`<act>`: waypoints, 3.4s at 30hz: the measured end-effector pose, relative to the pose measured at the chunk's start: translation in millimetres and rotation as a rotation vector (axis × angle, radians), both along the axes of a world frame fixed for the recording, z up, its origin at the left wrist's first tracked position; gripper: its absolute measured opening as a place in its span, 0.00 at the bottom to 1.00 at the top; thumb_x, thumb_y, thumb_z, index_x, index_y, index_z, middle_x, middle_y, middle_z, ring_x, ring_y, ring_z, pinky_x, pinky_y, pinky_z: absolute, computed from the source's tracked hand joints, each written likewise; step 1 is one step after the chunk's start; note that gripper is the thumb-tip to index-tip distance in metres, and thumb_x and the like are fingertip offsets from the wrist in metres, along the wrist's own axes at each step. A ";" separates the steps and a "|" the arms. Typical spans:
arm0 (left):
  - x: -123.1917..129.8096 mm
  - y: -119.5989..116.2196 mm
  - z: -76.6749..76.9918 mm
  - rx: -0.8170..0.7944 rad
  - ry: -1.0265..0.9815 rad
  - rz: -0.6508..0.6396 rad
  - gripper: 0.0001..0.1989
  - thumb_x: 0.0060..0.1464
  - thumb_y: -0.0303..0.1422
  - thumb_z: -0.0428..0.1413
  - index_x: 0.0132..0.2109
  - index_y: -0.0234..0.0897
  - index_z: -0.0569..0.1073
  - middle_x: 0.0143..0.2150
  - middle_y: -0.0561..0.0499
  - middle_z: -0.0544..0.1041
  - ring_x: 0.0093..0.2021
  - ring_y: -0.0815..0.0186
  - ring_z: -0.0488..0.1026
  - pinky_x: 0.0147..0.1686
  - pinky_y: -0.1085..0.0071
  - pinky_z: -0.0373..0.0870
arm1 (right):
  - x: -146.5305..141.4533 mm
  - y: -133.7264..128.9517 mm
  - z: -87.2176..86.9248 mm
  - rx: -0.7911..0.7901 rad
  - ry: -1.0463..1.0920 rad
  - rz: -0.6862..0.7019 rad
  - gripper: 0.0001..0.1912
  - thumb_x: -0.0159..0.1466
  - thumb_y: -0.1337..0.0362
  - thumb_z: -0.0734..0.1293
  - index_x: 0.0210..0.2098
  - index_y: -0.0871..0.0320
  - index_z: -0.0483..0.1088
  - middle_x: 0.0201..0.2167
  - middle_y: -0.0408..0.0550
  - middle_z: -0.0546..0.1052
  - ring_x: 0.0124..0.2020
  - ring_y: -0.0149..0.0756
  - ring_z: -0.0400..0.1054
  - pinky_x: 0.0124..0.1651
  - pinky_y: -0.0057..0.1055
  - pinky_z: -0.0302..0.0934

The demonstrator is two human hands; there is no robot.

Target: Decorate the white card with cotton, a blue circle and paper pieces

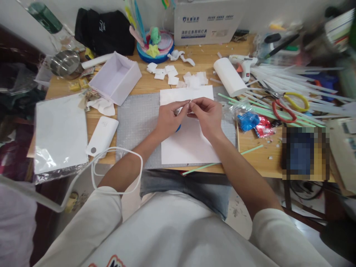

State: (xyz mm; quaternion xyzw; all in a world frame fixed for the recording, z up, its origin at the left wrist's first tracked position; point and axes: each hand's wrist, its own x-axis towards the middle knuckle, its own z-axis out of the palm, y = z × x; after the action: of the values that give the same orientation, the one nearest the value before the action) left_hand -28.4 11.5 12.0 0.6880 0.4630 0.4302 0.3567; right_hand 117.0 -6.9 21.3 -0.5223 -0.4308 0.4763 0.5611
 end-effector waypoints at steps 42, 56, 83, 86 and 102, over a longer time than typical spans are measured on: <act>1.0 7.3 1.4 -0.026 -0.095 0.025 0.11 0.66 0.39 0.57 0.38 0.40 0.79 0.37 0.51 0.83 0.39 0.66 0.78 0.40 0.70 0.71 | -0.7 -0.7 0.5 0.045 -0.039 0.018 0.21 0.54 0.44 0.77 0.39 0.51 0.76 0.29 0.39 0.77 0.31 0.29 0.73 0.30 0.25 0.73; -1.0 5.3 6.5 -0.050 -0.134 0.034 0.12 0.64 0.42 0.58 0.36 0.39 0.78 0.34 0.53 0.81 0.33 0.69 0.73 0.34 0.71 0.66 | 1.4 0.4 -7.1 0.112 -0.033 -0.080 0.15 0.61 0.48 0.73 0.34 0.53 0.80 0.31 0.41 0.77 0.32 0.29 0.73 0.30 0.25 0.75; 23.5 123.8 24.3 0.104 0.420 -0.060 0.06 0.56 0.29 0.60 0.32 0.43 0.80 0.31 0.49 0.81 0.36 0.57 0.73 0.41 0.60 0.66 | 14.6 16.9 -10.6 0.057 0.095 -0.357 0.18 0.61 0.46 0.72 0.32 0.53 0.71 0.25 0.37 0.72 0.26 0.24 0.69 0.26 0.20 0.63; 32.7 136.3 11.8 0.082 0.485 -0.036 0.07 0.55 0.27 0.59 0.32 0.42 0.81 0.33 0.47 0.82 0.38 0.57 0.73 0.41 0.60 0.65 | 15.6 17.3 -11.0 0.055 0.089 -0.345 0.18 0.61 0.46 0.72 0.31 0.53 0.71 0.25 0.37 0.71 0.26 0.24 0.68 0.26 0.20 0.62; 4.0 32.6 35.0 -0.010 0.078 -0.089 0.09 0.63 0.38 0.60 0.46 0.41 0.82 0.44 0.51 0.85 0.46 0.63 0.79 0.50 0.65 0.72 | 5.7 4.3 2.3 0.104 0.016 -0.160 0.11 0.60 0.52 0.74 0.34 0.52 0.77 0.26 0.37 0.77 0.28 0.27 0.72 0.31 0.26 0.68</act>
State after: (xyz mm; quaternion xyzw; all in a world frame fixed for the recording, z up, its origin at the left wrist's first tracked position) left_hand -24.4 44.1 47.0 0.7224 0.4477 0.3844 0.3604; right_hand 122.7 -2.6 23.6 -0.5213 -0.4076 0.4111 0.6270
